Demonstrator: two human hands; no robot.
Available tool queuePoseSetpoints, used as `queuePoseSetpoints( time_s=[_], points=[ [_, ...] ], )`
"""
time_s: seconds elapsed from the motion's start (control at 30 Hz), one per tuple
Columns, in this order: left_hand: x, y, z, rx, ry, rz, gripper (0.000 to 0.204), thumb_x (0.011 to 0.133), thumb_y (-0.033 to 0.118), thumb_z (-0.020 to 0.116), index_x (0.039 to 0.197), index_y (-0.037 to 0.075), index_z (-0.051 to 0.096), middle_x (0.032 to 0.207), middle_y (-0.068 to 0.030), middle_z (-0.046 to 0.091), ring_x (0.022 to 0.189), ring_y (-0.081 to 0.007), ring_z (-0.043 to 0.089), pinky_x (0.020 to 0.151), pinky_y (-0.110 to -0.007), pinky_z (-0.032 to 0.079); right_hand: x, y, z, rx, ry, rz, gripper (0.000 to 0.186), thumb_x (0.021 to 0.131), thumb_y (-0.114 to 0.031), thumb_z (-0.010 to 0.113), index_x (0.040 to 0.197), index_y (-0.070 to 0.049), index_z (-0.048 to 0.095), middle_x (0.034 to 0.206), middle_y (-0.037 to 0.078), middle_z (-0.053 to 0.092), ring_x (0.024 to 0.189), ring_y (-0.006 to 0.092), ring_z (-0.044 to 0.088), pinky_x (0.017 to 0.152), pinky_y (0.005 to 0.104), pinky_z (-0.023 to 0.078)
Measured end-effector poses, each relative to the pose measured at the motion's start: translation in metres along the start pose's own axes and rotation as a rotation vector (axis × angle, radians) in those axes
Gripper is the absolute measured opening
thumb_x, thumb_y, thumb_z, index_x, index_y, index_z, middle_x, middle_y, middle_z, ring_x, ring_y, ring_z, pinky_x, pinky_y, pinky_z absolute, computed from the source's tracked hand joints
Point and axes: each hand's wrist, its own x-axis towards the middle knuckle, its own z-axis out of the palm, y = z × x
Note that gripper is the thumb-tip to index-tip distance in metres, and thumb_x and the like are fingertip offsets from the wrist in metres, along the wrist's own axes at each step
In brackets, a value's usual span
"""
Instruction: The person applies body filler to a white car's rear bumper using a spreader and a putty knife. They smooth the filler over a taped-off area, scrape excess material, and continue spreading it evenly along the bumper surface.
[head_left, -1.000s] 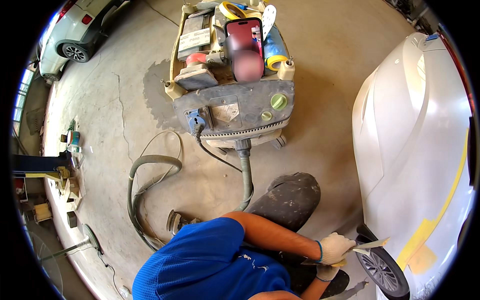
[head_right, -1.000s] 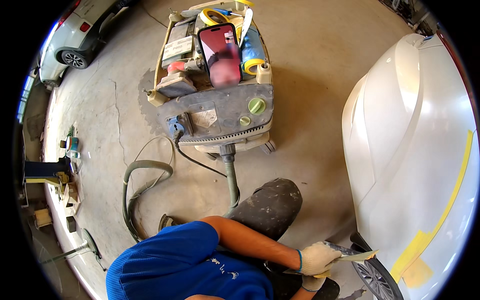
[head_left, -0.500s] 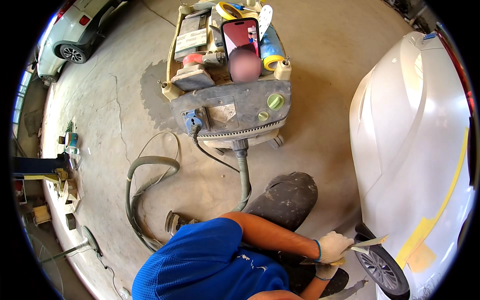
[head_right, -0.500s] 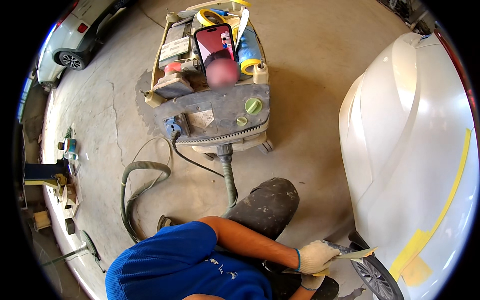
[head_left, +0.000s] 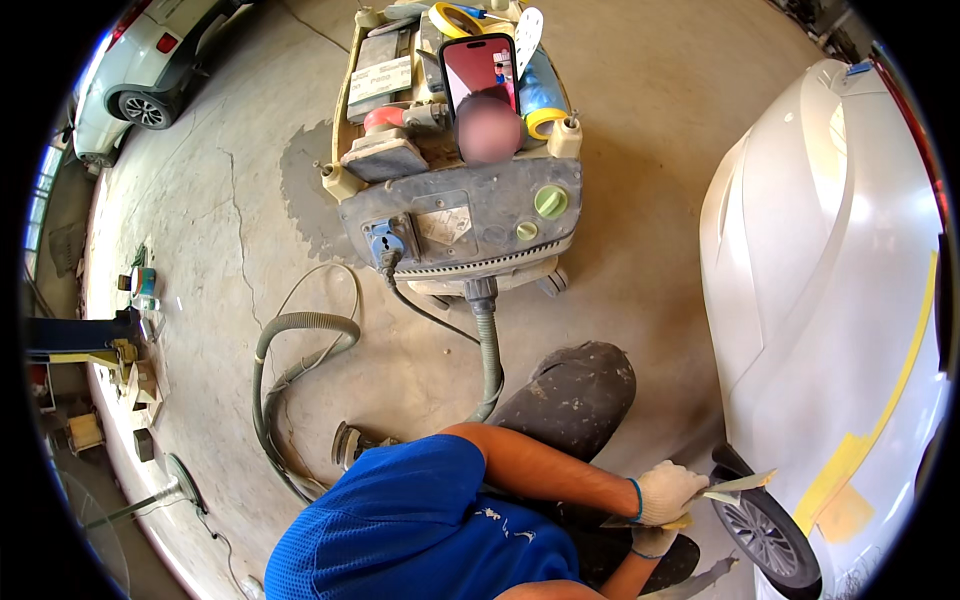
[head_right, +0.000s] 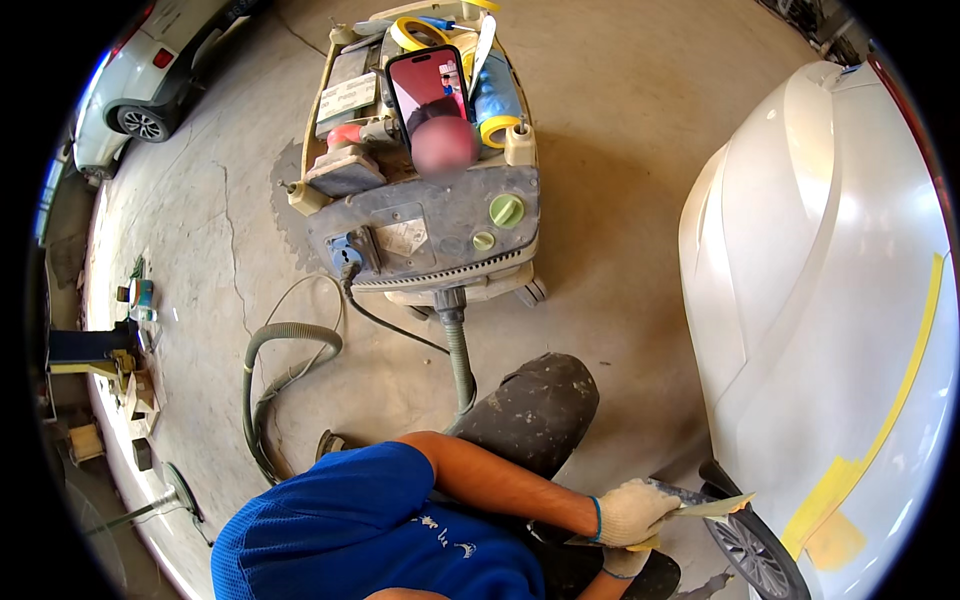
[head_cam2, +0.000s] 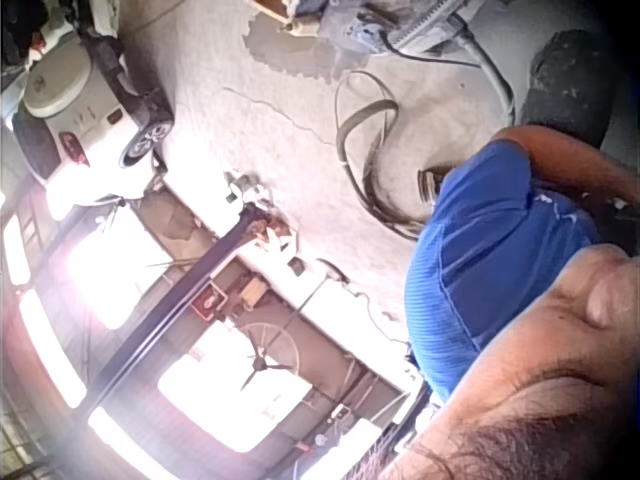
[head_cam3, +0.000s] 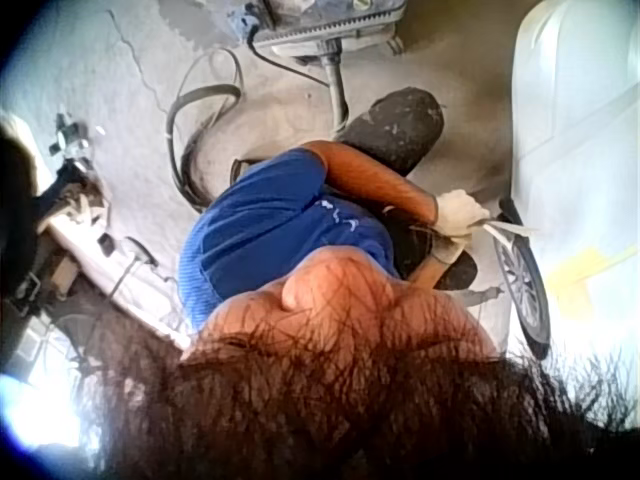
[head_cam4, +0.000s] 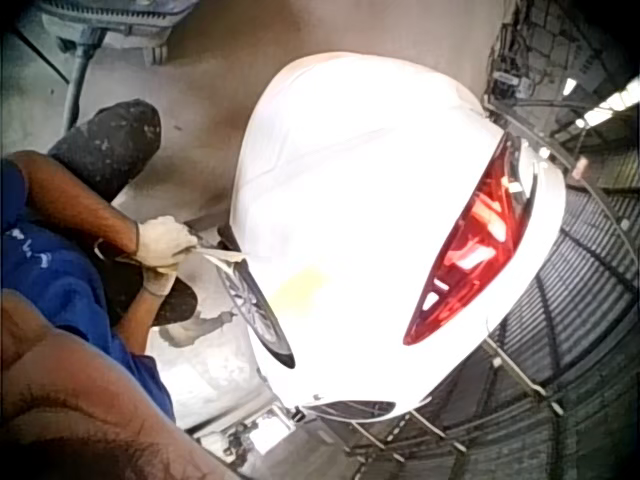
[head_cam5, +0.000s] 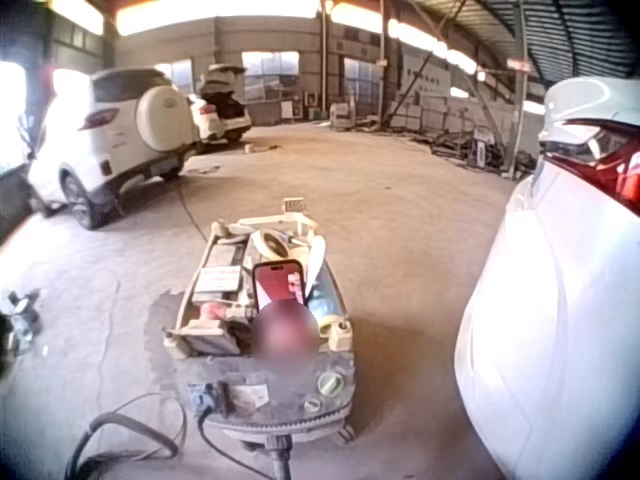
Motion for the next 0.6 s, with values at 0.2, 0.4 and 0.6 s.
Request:
queuePoseSetpoints(
  time_s=[0.2,0.4,0.6],
  points=[
    [0.002,-0.003,-0.005,-0.270,-0.087,0.145,0.021,0.089,0.017,0.055,0.108,0.010,0.061,0.086,-0.0180,0.066,0.084,-0.0406,0.065,0.074,-0.050,0.051,-0.014,-0.009,0.025,-0.099,0.087,-0.150,0.059,0.100,-0.048,0.051,0.145,-0.011,0.044,0.140,0.012,0.052,0.127,0.0267,0.052,0.099,0.0402,0.048],
    [-0.006,0.001,-0.068,-0.326,0.113,0.029,0.027,0.096,0.021,0.053,0.119,0.007,0.049,0.088,-0.0165,0.065,0.087,-0.0330,0.068,0.076,-0.043,0.054,-0.048,-0.058,0.041,-0.198,0.266,-0.208,0.039,0.101,-0.031,0.050,0.125,-0.001,0.056,0.117,0.010,0.061,0.095,0.0176,0.061,0.071,0.0285,0.050],
    [-0.086,-0.006,-0.129,-0.648,-0.013,-0.044,0.042,0.101,0.035,0.059,0.123,0.003,0.043,0.074,-0.0022,0.055,0.059,-0.0100,0.051,0.055,-0.027,0.046,-0.092,-0.096,0.139,-0.561,0.577,-0.651,0.036,0.099,-0.017,0.050,0.126,0.006,0.058,0.120,0.011,0.060,0.109,0.0191,0.056,0.097,0.0327,0.044]
  ],
)
